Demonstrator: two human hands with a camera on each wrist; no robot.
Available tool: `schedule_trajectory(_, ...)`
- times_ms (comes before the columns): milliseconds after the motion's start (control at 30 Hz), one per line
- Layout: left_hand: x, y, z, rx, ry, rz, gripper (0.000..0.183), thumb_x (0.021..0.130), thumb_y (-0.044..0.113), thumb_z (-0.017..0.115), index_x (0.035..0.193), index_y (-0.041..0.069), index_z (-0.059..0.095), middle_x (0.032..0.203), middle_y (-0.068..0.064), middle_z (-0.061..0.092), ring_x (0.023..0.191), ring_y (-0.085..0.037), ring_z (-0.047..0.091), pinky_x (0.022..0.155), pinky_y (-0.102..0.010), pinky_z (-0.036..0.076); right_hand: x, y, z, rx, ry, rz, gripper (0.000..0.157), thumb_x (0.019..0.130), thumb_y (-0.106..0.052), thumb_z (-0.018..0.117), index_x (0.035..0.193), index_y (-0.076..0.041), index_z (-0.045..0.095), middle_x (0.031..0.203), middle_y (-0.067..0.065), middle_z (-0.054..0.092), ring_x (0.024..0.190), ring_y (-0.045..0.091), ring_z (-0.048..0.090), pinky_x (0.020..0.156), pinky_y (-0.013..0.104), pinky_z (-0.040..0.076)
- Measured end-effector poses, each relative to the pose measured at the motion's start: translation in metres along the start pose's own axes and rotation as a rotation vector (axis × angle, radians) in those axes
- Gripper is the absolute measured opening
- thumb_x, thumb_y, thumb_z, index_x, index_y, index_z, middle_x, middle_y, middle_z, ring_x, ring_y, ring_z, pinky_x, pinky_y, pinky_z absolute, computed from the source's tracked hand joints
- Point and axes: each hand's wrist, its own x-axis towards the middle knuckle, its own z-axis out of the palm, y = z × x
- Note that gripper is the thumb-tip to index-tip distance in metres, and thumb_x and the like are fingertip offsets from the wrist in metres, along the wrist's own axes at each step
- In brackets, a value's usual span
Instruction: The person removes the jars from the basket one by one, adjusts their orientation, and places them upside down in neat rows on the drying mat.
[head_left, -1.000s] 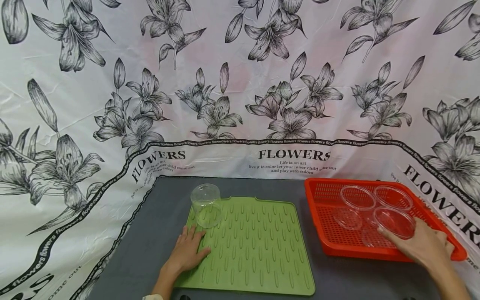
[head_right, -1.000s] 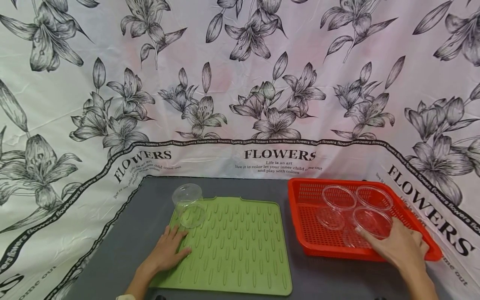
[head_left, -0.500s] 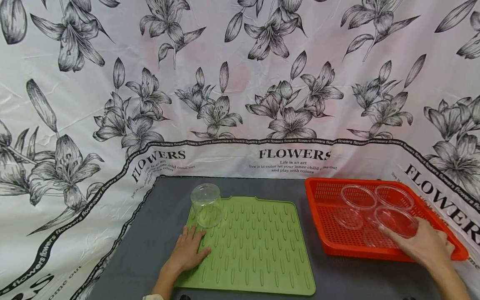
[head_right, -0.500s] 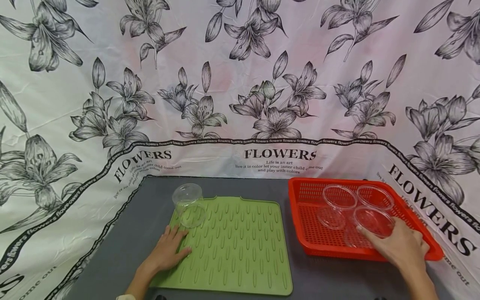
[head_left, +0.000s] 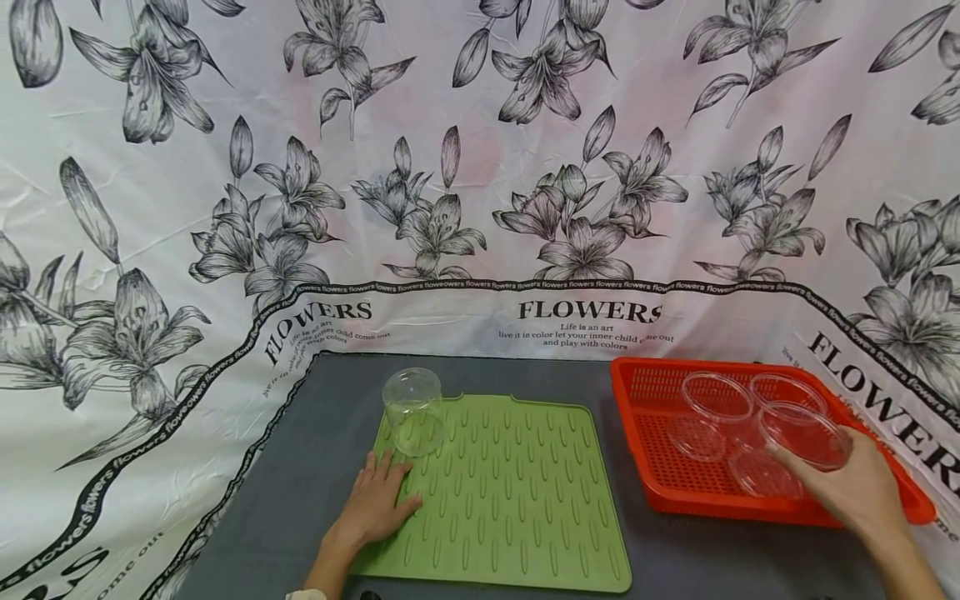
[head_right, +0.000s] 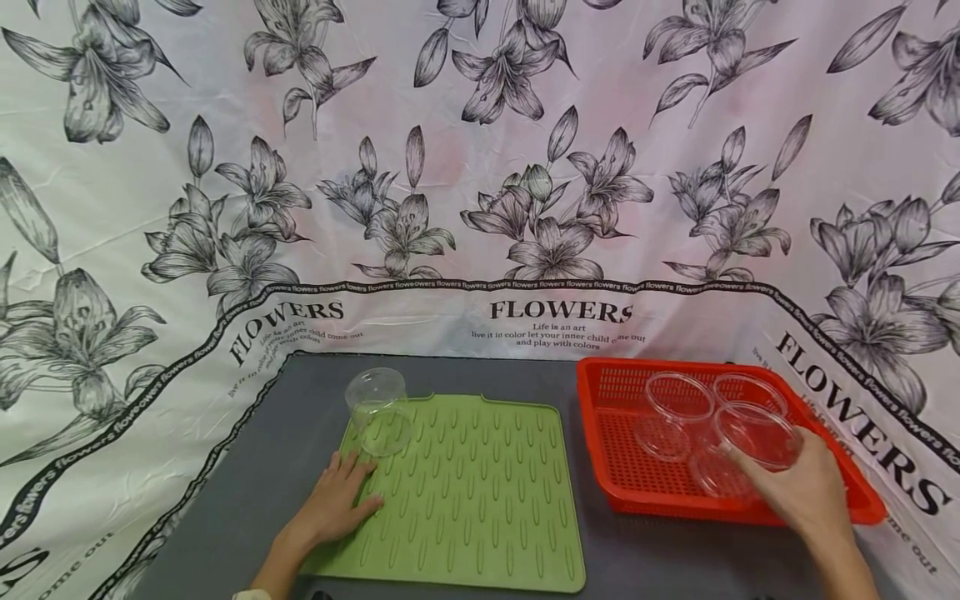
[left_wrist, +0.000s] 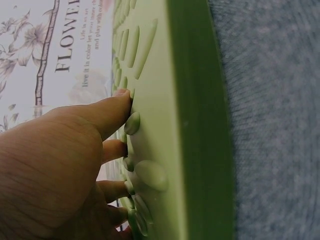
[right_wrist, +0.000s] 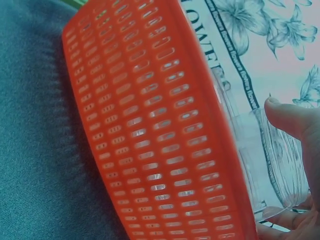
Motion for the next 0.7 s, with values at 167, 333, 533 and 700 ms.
schedule_trajectory(167, -0.0008, 0.0001, 0.0008, -0.001, 0.006, 0.003, 0.061, 0.098, 0.038, 0.067, 0.147, 0.005, 0.050, 0.161, -0.036, 0.025, 0.152, -0.059, 0.008, 0.119, -0.073, 0.017, -0.0023, -0.0026, -0.0016, 0.022, 0.023, -0.016, 0.120, 0.087, -0.061, 0.069, 0.154, 0.019, 0.008, 0.151, 0.049, 0.021, 0.134, 0.066, 0.028, 0.104, 0.077, 0.031)
schedule_trajectory(333, -0.0011, 0.0004, 0.0008, -0.003, 0.007, 0.001, 0.061, 0.098, 0.038, 0.066, 0.147, 0.005, 0.050, 0.161, -0.036, 0.025, 0.152, -0.059, 0.007, 0.119, -0.073, 0.017, -0.0034, -0.0035, -0.0023, 0.023, 0.034, -0.029, 0.120, 0.087, -0.061, 0.070, 0.154, 0.018, 0.009, 0.151, 0.048, 0.021, 0.135, 0.066, 0.028, 0.104, 0.077, 0.031)
schedule_trajectory(533, -0.0009, 0.0000, 0.0009, 0.001, 0.005, -0.003, 0.061, 0.099, 0.039, 0.066, 0.147, 0.006, 0.050, 0.161, -0.036, 0.025, 0.152, -0.058, 0.007, 0.119, -0.073, 0.017, -0.0042, -0.0034, -0.0032, 0.016, 0.037, -0.029, 0.120, 0.087, -0.061, 0.069, 0.154, 0.018, 0.007, 0.152, 0.048, 0.019, 0.135, 0.066, 0.026, 0.105, 0.078, 0.029)
schedule_trajectory(700, -0.0006, -0.0001, 0.0008, 0.002, 0.001, -0.004, 0.061, 0.099, 0.040, 0.065, 0.148, 0.006, 0.050, 0.162, -0.035, 0.025, 0.152, -0.058, 0.007, 0.119, -0.073, 0.017, -0.0048, -0.0049, -0.0055, 0.017, 0.043, -0.030, 0.121, 0.087, -0.061, 0.069, 0.155, 0.017, 0.006, 0.154, 0.047, 0.017, 0.137, 0.066, 0.024, 0.106, 0.079, 0.028)
